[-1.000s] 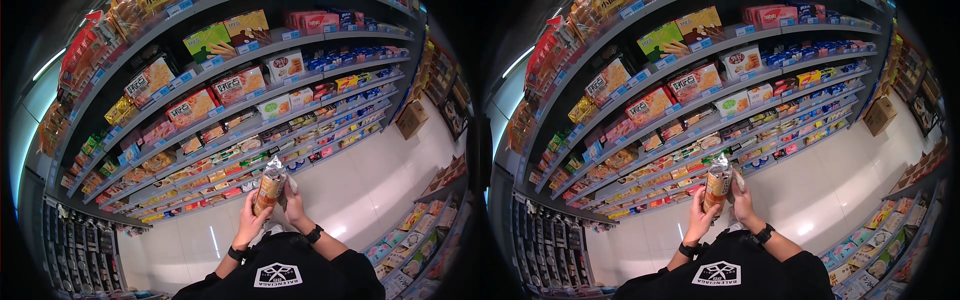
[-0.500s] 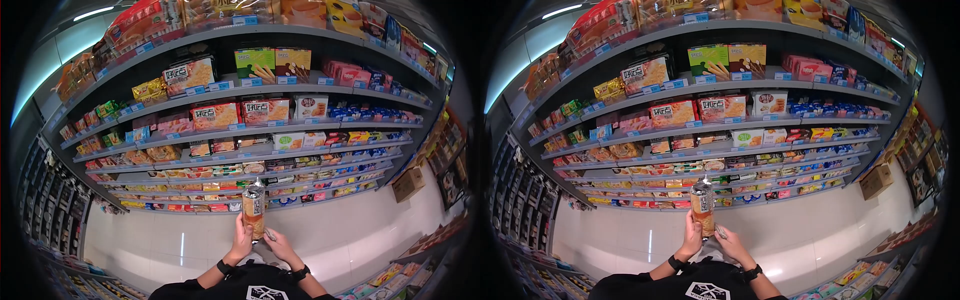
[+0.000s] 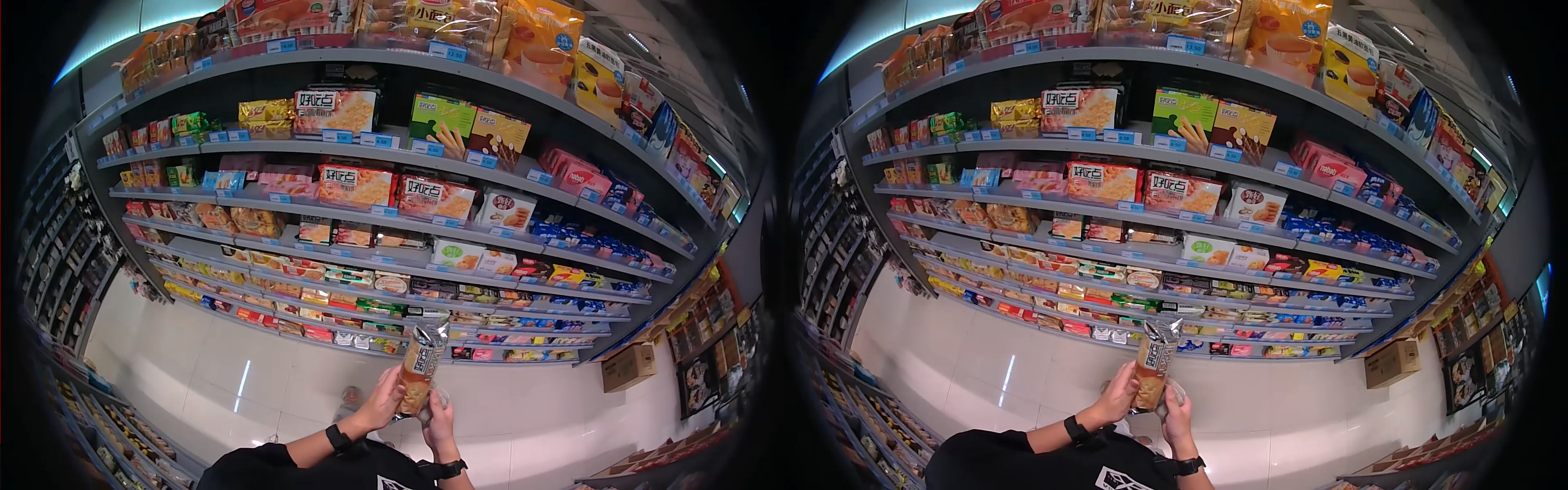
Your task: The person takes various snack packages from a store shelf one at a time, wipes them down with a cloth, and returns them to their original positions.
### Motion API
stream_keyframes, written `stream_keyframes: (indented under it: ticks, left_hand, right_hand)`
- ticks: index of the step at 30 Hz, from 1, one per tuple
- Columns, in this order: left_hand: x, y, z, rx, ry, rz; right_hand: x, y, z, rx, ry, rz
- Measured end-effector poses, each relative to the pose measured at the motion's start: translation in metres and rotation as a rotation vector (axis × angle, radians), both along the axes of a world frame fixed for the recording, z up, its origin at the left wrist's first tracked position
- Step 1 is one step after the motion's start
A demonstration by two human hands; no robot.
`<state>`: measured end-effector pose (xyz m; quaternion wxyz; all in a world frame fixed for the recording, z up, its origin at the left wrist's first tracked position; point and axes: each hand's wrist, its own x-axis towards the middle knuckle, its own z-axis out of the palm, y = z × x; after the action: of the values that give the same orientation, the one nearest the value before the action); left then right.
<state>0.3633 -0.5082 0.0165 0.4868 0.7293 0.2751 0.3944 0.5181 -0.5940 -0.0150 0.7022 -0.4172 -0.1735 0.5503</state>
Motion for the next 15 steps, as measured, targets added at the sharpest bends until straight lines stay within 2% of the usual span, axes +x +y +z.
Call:
stream_keyframes:
  ticks: [4, 6, 10, 12, 13, 15]
  left_hand:
    - [0.006, 0.006, -0.012, 0.048, -0.019, -0.034]
    - [0.006, 0.013, -0.013, 0.162, 0.006, -0.145]
    - [0.012, 0.009, -0.015, 0.138, -0.034, -0.130]
    - [0.016, 0.002, -0.018, -0.153, -0.142, -0.073]
    - [0.018, 0.002, -0.018, -0.152, -0.145, -0.073]
    - [0.019, 0.001, -0.013, -0.062, -0.118, 0.086]
  right_hand:
    - [0.010, -0.009, 0.014, 0.073, -0.121, 0.035]
    - [0.014, -0.011, 0.028, 0.118, -0.075, 0.094]
    - [0.016, -0.009, 0.034, 0.115, -0.037, 0.119]
    - [0.017, -0.005, 0.036, 0.088, -0.043, 0.093]
    - [0.017, -0.002, 0.033, 0.089, -0.045, 0.093]
    - [0.017, 0.003, 0.026, 0.089, -0.074, 0.015]
